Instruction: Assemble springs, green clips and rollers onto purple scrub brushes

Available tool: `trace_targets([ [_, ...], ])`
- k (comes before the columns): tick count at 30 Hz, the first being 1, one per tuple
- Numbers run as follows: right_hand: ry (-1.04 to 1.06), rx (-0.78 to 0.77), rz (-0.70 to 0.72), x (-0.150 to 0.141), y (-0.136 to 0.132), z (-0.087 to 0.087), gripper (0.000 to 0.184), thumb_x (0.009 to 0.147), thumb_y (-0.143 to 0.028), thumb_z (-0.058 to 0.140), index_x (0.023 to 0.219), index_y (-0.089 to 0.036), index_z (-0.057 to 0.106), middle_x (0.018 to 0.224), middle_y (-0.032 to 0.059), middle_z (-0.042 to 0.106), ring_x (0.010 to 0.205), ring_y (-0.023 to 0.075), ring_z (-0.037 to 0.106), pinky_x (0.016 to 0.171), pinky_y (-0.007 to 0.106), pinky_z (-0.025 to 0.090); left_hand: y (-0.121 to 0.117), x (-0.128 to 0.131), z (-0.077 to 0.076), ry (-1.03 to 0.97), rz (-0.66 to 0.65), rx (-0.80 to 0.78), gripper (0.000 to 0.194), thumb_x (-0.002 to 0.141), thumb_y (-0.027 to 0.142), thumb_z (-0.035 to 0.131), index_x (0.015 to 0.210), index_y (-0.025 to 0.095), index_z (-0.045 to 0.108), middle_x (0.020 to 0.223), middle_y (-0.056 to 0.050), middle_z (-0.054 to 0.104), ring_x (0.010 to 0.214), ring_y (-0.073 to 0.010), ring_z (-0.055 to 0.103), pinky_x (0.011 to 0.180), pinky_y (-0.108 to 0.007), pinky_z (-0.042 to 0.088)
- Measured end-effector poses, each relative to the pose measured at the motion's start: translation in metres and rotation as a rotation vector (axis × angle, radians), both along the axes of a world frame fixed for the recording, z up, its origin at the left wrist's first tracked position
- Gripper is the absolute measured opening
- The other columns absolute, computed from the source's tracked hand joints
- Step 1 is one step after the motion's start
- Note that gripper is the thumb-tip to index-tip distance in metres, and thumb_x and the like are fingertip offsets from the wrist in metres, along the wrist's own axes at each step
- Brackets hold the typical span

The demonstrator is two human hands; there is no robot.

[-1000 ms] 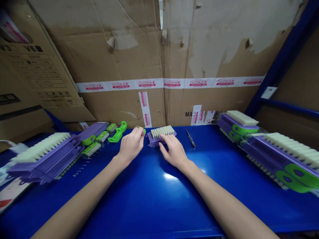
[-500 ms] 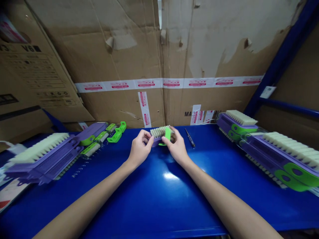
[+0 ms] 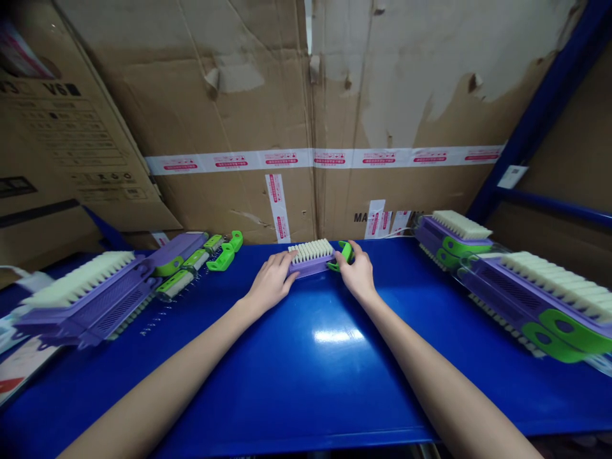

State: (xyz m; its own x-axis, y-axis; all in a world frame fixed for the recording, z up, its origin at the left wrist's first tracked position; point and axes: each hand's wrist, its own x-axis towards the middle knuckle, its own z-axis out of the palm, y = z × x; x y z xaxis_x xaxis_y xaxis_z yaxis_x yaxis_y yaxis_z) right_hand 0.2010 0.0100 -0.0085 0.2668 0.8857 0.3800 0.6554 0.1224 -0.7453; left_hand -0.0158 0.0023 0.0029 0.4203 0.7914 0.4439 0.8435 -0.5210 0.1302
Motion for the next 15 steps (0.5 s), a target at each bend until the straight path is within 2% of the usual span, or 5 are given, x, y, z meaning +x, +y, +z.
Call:
trace_targets([
  [4,0.171,-0.115,0.052,-0.004,-0.004,0.006,0.054,0.081,-0.048,0.051,0.125,-0.018,0.049,0.109,0.011,0.065,0.045,0.0101,0.059,0.049,0.026,0.052,0.007,-0.012,0.003,-0.072,-0.113,-0.049,0.042,0.086,0.025,0.05,0.127,0.017,0.042,0.125,-0.011,0.053,0.112,-0.0229,0.049,0.095,-0.038,0.041],
  [8,0.207,-0.142,0.086,-0.003,-0.003,0.007,0.05,0.08,-0.045,0.052,0.122,-0.017,0.051,0.105,0.0099,0.066,0.042,0.0093,0.057,0.051,0.027,0.053,0.012,-0.02,0.002,-0.115,-0.174,-0.063,0.042,0.084,0.023,0.053,0.124,0.017,0.043,0.117,-0.01,0.057,0.106,-0.0221,0.052,0.092,-0.037,0.043],
  [11,0.179,-0.154,0.072,-0.003,-0.001,0.005,0.049,0.081,-0.043,0.051,0.122,-0.017,0.051,0.107,0.0117,0.065,0.057,0.0151,0.064,0.056,0.03,0.054,0.014,-0.023,0.003,-0.115,-0.195,-0.063,0.04,0.084,0.022,0.053,0.123,0.018,0.044,0.114,-0.01,0.058,0.105,-0.0219,0.053,0.091,-0.037,0.044],
  [13,0.079,-0.144,0.025,-0.003,0.0,0.005,0.046,0.083,-0.041,0.049,0.122,-0.017,0.053,0.108,0.0125,0.066,0.078,0.021,0.067,0.068,0.033,0.054,0.014,-0.025,0.004,-0.109,-0.206,-0.072,0.039,0.085,0.022,0.052,0.123,0.018,0.043,0.113,-0.01,0.058,0.105,-0.0219,0.053,0.09,-0.037,0.044],
  [15,-0.05,-0.137,-0.021,-0.004,0.0,0.005,0.044,0.084,-0.039,0.048,0.121,-0.017,0.054,0.111,0.0127,0.065,0.097,0.0256,0.063,0.082,0.038,0.05,0.014,-0.027,0.005,-0.108,-0.208,-0.085,0.039,0.084,0.022,0.053,0.122,0.018,0.043,0.112,-0.01,0.058,0.103,-0.022,0.054,0.09,-0.036,0.045],
])
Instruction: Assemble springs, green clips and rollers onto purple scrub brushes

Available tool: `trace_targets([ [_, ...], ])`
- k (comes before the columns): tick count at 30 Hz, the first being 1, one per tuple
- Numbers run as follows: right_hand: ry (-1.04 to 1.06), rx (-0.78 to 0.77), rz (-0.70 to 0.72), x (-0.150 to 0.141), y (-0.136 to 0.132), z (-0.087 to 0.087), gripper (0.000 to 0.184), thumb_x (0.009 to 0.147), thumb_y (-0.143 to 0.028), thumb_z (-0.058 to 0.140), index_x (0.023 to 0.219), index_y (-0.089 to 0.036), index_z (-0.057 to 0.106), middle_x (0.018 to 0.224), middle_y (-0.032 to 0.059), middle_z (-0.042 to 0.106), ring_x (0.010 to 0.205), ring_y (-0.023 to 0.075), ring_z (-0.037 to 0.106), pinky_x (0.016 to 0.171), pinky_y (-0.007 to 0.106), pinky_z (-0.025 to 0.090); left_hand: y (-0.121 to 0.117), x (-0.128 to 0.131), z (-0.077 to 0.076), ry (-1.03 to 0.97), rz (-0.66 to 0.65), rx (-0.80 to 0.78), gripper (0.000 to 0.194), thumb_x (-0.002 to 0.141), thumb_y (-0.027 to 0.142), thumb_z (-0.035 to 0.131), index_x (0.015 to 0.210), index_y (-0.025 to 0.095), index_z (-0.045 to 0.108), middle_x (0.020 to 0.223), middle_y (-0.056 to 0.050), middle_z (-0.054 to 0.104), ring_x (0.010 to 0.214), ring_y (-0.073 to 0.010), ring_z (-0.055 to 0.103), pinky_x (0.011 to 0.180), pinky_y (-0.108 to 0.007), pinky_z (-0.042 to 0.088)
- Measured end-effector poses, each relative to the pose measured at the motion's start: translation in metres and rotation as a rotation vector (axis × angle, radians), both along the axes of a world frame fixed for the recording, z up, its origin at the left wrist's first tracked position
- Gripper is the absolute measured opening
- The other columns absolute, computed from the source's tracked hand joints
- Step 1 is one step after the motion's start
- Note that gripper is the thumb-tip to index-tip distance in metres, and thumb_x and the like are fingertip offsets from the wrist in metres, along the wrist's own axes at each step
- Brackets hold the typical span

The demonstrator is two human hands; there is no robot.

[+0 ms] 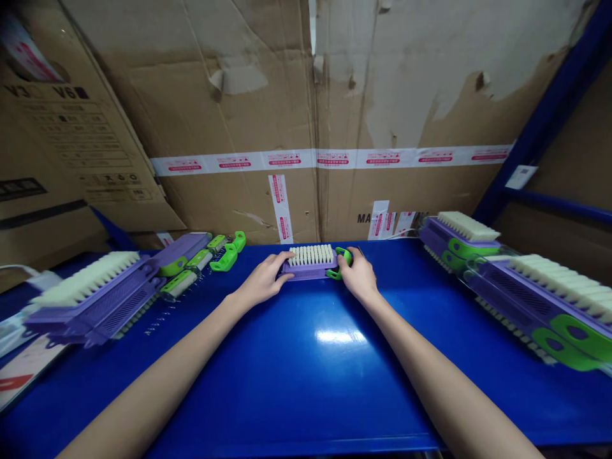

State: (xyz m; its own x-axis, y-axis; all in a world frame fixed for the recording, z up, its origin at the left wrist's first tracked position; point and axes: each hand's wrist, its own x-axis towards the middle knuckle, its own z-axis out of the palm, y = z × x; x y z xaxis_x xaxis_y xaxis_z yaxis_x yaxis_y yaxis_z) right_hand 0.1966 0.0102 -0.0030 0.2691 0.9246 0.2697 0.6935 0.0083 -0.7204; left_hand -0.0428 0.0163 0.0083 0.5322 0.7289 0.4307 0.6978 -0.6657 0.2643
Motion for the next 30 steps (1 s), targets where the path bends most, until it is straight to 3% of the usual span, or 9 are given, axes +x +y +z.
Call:
trace_targets([
  [2,-0.09,-0.01,-0.015,-0.001,-0.001,0.001,0.043,0.085,-0.039,0.046,0.121,-0.018,0.055,0.112,0.0121,0.065,0.105,0.0278,0.06,0.088,0.04,0.046,0.0,-0.002,0.002,-0.005,-0.008,-0.01,0.038,0.084,0.022,0.053,0.121,0.018,0.044,0.113,-0.009,0.058,0.103,-0.0219,0.054,0.09,-0.037,0.044],
  [6,-0.154,-0.038,-0.006,-0.001,-0.002,0.005,0.04,0.086,-0.04,0.043,0.118,-0.021,0.057,0.111,0.011,0.066,0.105,0.0277,0.06,0.086,0.037,0.046,0.0,-0.006,0.004,-0.019,-0.03,-0.023,0.038,0.083,0.021,0.054,0.12,0.02,0.044,0.116,-0.008,0.057,0.105,-0.0214,0.054,0.093,-0.037,0.043],
  [16,-0.343,-0.22,-0.007,-0.004,-0.004,0.015,0.041,0.091,-0.041,0.029,0.096,-0.02,0.065,0.098,0.0144,0.069,0.088,0.029,0.064,0.071,0.036,0.045,0.0,-0.006,0.003,-0.058,-0.056,-0.07,0.038,0.083,0.019,0.053,0.119,0.021,0.044,0.117,-0.007,0.056,0.108,-0.021,0.053,0.095,-0.038,0.043],
  [25,-0.25,-0.167,0.07,0.003,-0.003,0.012,0.045,0.092,-0.045,0.027,0.108,-0.021,0.06,0.107,0.0109,0.067,0.097,0.0271,0.062,0.076,0.035,0.044,-0.002,-0.005,0.001,-0.1,-0.069,-0.078,0.035,0.083,0.018,0.052,0.117,0.02,0.046,0.116,-0.008,0.056,0.111,-0.0203,0.052,0.097,-0.037,0.042],
  [30,-0.171,-0.212,0.076,0.004,0.0,0.011,0.048,0.09,-0.05,0.029,0.095,-0.02,0.065,0.093,0.0087,0.07,0.091,0.0255,0.063,0.075,0.031,0.043,-0.001,-0.004,-0.005,-0.139,-0.081,-0.083,0.034,0.084,0.017,0.051,0.117,0.021,0.046,0.12,-0.008,0.055,0.117,-0.0206,0.049,0.102,-0.041,0.039],
])
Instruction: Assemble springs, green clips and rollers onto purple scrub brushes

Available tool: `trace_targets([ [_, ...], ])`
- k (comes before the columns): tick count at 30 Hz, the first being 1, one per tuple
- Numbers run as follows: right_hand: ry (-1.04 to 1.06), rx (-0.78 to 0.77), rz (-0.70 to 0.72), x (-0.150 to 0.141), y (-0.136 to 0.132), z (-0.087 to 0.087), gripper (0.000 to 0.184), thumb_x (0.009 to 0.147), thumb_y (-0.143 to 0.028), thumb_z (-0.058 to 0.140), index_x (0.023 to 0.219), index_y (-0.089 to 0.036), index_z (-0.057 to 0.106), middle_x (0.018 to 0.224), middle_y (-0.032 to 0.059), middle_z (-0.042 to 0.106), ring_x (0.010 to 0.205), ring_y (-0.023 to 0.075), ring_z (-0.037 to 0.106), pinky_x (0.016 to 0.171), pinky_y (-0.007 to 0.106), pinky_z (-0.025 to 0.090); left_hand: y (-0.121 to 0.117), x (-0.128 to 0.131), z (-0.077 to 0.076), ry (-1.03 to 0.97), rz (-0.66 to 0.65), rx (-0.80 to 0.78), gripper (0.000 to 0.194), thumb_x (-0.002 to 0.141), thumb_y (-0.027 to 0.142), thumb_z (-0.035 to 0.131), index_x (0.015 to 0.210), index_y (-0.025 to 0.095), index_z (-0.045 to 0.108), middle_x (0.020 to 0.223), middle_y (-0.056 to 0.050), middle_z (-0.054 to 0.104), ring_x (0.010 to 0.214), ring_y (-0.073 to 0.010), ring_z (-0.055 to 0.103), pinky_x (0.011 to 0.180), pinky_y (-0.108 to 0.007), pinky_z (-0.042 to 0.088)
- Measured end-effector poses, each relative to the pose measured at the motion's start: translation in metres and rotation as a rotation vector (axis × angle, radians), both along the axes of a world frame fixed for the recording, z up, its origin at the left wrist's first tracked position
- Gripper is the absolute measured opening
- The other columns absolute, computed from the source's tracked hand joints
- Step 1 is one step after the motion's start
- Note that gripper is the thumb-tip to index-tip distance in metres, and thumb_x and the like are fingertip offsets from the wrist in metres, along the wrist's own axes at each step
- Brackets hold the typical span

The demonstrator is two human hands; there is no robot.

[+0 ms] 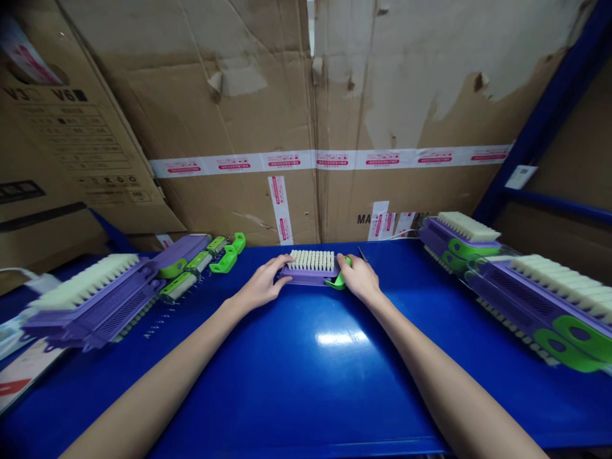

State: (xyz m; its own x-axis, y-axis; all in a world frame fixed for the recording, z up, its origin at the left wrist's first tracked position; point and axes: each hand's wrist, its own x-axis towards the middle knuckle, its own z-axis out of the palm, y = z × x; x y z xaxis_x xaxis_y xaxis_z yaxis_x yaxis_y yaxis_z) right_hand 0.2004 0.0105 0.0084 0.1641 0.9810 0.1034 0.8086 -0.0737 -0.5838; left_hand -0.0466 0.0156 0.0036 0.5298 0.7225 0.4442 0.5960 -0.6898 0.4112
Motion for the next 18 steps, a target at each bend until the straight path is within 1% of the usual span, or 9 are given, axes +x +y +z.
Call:
trace_targets([
  [2,-0.003,0.025,0.003,0.0,0.001,-0.001,0.045,0.09,-0.047,0.03,0.097,-0.02,0.065,0.095,0.009,0.07,0.093,0.0257,0.062,0.075,0.032,0.043,0.001,0.0,-0.001,-0.008,-0.002,0.001,0.035,0.083,0.017,0.052,0.118,0.021,0.046,0.121,-0.008,0.055,0.116,-0.0205,0.05,0.101,-0.041,0.039],
  [4,-0.018,0.093,-0.014,-0.002,0.001,-0.003,0.041,0.09,-0.043,0.032,0.106,-0.019,0.062,0.104,0.0105,0.067,0.098,0.0263,0.061,0.078,0.032,0.043,0.001,0.0,-0.001,-0.009,-0.004,0.003,0.035,0.083,0.017,0.052,0.118,0.021,0.045,0.121,-0.008,0.055,0.115,-0.0203,0.051,0.101,-0.04,0.04],
  [6,-0.047,0.161,-0.052,-0.004,-0.001,-0.005,0.041,0.09,-0.041,0.033,0.112,-0.019,0.06,0.111,0.012,0.064,0.101,0.0268,0.06,0.08,0.034,0.044,0.0,0.0,0.0,-0.004,0.0,0.004,0.035,0.083,0.017,0.052,0.118,0.021,0.045,0.12,-0.008,0.055,0.115,-0.0204,0.051,0.1,-0.039,0.041],
  [8,-0.071,0.202,-0.091,-0.007,-0.003,-0.006,0.042,0.091,-0.042,0.032,0.113,-0.019,0.06,0.112,0.0125,0.063,0.099,0.0271,0.061,0.079,0.035,0.044,0.0,0.0,0.002,0.01,0.003,0.006,0.035,0.083,0.017,0.052,0.117,0.021,0.046,0.12,-0.008,0.055,0.115,-0.0206,0.051,0.099,-0.039,0.041],
  [10,-0.07,0.214,-0.11,-0.009,-0.005,-0.006,0.044,0.092,-0.044,0.029,0.113,-0.021,0.06,0.111,0.012,0.064,0.097,0.0275,0.062,0.079,0.037,0.045,-0.001,0.0,0.004,0.037,0.004,0.007,0.035,0.083,0.018,0.053,0.117,0.02,0.046,0.119,-0.008,0.056,0.112,-0.0209,0.053,0.097,-0.038,0.042],
  [12,-0.04,0.204,-0.1,-0.008,-0.005,-0.004,0.046,0.092,-0.047,0.028,0.114,-0.021,0.059,0.111,0.0113,0.064,0.098,0.0283,0.061,0.08,0.039,0.046,-0.001,-0.001,0.006,0.069,0.017,0.005,0.036,0.083,0.019,0.053,0.118,0.02,0.046,0.117,-0.009,0.057,0.109,-0.0216,0.055,0.095,-0.038,0.044],
  [14,0.008,0.211,-0.027,-0.005,-0.004,-0.004,0.048,0.091,-0.05,0.029,0.119,-0.021,0.055,0.11,0.0109,0.064,0.102,0.0281,0.059,0.085,0.041,0.045,-0.001,-0.002,0.008,0.091,0.038,0.001,0.037,0.083,0.019,0.053,0.118,0.02,0.045,0.116,-0.009,0.058,0.106,-0.0223,0.056,0.092,-0.038,0.045],
  [16,0.045,0.249,0.136,-0.002,-0.003,-0.005,0.054,0.089,-0.053,0.036,0.128,-0.018,0.048,0.114,0.0121,0.062,0.108,0.0263,0.056,0.093,0.042,0.042,-0.001,-0.003,0.009,0.097,0.053,-0.006,0.037,0.082,0.018,0.053,0.118,0.021,0.045,0.115,-0.009,0.058,0.106,-0.0225,0.057,0.092,-0.039,0.045],
  [18,0.041,0.261,0.316,0.001,-0.004,-0.006,0.071,0.081,-0.057,0.05,0.137,-0.016,0.037,0.127,0.0153,0.054,0.117,0.0272,0.05,0.099,0.044,0.038,-0.001,-0.004,0.01,0.093,0.061,-0.011,0.037,0.082,0.017,0.052,0.118,0.021,0.045,0.114,-0.008,0.059,0.106,-0.0225,0.057,0.092,-0.038,0.045],
])
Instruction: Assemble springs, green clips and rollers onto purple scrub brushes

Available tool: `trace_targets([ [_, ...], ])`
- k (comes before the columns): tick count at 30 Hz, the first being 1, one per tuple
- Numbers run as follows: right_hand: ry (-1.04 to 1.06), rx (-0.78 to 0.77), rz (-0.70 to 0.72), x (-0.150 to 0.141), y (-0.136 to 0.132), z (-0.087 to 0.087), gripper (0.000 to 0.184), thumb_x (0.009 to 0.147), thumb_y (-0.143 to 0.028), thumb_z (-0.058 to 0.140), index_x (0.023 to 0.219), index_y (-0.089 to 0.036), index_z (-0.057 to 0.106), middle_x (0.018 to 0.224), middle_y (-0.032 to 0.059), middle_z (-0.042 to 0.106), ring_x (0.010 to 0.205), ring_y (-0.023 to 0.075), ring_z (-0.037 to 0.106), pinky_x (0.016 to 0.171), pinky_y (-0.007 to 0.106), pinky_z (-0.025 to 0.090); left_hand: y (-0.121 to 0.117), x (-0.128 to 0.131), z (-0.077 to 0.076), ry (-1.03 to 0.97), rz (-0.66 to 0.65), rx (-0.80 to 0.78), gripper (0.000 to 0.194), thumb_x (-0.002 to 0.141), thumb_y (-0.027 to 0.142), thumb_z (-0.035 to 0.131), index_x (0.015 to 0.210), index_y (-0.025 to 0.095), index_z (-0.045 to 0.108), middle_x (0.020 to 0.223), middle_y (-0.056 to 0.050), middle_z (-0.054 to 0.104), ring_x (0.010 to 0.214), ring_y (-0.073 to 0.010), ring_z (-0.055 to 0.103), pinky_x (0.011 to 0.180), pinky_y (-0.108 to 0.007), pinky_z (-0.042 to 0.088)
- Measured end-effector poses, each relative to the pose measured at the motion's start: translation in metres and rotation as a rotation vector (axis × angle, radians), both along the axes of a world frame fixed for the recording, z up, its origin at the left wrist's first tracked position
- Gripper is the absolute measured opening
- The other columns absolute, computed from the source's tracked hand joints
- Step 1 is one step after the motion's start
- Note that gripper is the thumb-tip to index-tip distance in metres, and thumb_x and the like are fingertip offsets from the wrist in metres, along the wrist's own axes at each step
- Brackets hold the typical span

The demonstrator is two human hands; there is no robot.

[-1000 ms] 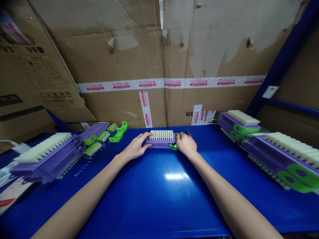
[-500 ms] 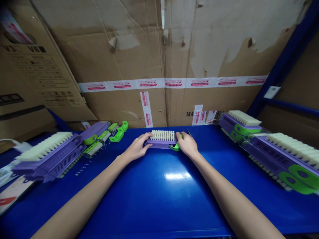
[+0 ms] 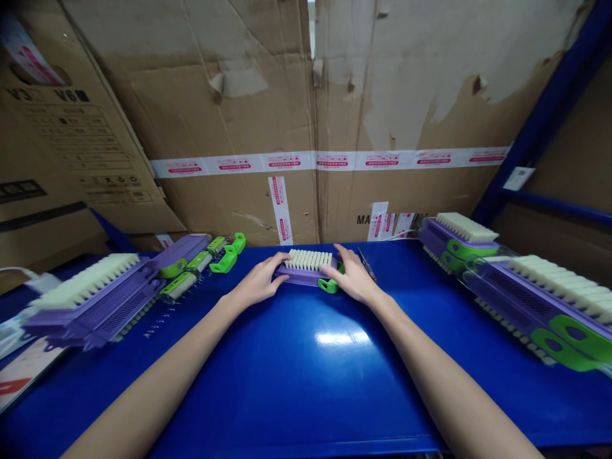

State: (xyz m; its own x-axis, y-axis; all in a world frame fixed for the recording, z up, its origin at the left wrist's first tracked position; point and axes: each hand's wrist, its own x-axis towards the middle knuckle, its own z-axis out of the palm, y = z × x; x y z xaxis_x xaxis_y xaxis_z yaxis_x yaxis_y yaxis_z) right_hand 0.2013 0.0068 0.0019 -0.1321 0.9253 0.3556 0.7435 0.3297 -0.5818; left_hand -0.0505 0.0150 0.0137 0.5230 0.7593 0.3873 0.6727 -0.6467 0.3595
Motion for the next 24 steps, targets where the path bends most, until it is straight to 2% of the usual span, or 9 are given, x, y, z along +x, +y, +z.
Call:
trace_targets([
  [2,-0.048,-0.013,0.118,0.001,-0.002,-0.002,0.09,0.07,-0.059,0.063,0.141,-0.017,0.028,0.139,0.0171,0.042,0.126,0.0306,0.042,0.104,0.048,0.033,0.0,0.0,0.0,-0.006,0.005,-0.003,0.037,0.082,0.017,0.052,0.118,0.021,0.045,0.115,-0.008,0.058,0.107,-0.0224,0.057,0.092,-0.038,0.045],
  [4,-0.059,-0.021,0.184,0.001,-0.003,-0.003,0.1,0.064,-0.054,0.07,0.143,-0.017,0.023,0.144,0.0168,0.036,0.131,0.032,0.036,0.107,0.049,0.03,0.0,0.0,0.0,-0.008,0.008,-0.006,0.037,0.082,0.017,0.052,0.118,0.022,0.045,0.115,-0.008,0.058,0.107,-0.0228,0.057,0.092,-0.039,0.045],
  [10,0.034,0.009,0.206,0.0,-0.001,-0.005,0.095,0.065,-0.038,0.073,0.142,-0.017,0.024,0.14,0.0154,0.042,0.128,0.0295,0.042,0.107,0.047,0.032,0.001,0.0,-0.004,-0.053,-0.033,0.007,0.037,0.08,0.014,0.053,0.115,0.023,0.046,0.115,-0.007,0.058,0.108,-0.0226,0.055,0.095,-0.039,0.044],
  [19,-0.079,0.104,0.169,-0.001,0.003,-0.014,0.098,0.063,-0.046,0.073,0.143,-0.015,0.024,0.137,0.0172,0.044,0.123,0.0335,0.044,0.102,0.05,0.036,-0.001,0.004,-0.007,-0.084,-0.052,0.038,0.037,0.079,0.017,0.056,0.114,0.023,0.046,0.112,-0.006,0.058,0.103,-0.0209,0.057,0.091,-0.038,0.047],
  [21,-0.115,0.178,0.18,-0.003,0.002,-0.013,0.095,0.065,-0.046,0.071,0.142,-0.016,0.024,0.135,0.0173,0.046,0.121,0.0338,0.046,0.099,0.051,0.039,-0.003,0.004,-0.005,-0.051,-0.022,0.108,0.047,0.076,0.023,0.063,0.118,0.021,0.044,0.116,-0.009,0.056,0.107,-0.023,0.054,0.093,-0.04,0.046],
  [24,-0.226,0.321,0.195,-0.01,-0.004,-0.006,0.09,0.068,-0.041,0.069,0.142,-0.016,0.025,0.123,0.0169,0.053,0.11,0.0338,0.05,0.091,0.051,0.043,-0.006,0.006,-0.002,0.037,0.037,0.318,0.067,0.067,0.035,0.072,0.124,0.018,0.041,0.126,-0.015,0.048,0.118,-0.0295,0.046,0.098,-0.047,0.039],
])
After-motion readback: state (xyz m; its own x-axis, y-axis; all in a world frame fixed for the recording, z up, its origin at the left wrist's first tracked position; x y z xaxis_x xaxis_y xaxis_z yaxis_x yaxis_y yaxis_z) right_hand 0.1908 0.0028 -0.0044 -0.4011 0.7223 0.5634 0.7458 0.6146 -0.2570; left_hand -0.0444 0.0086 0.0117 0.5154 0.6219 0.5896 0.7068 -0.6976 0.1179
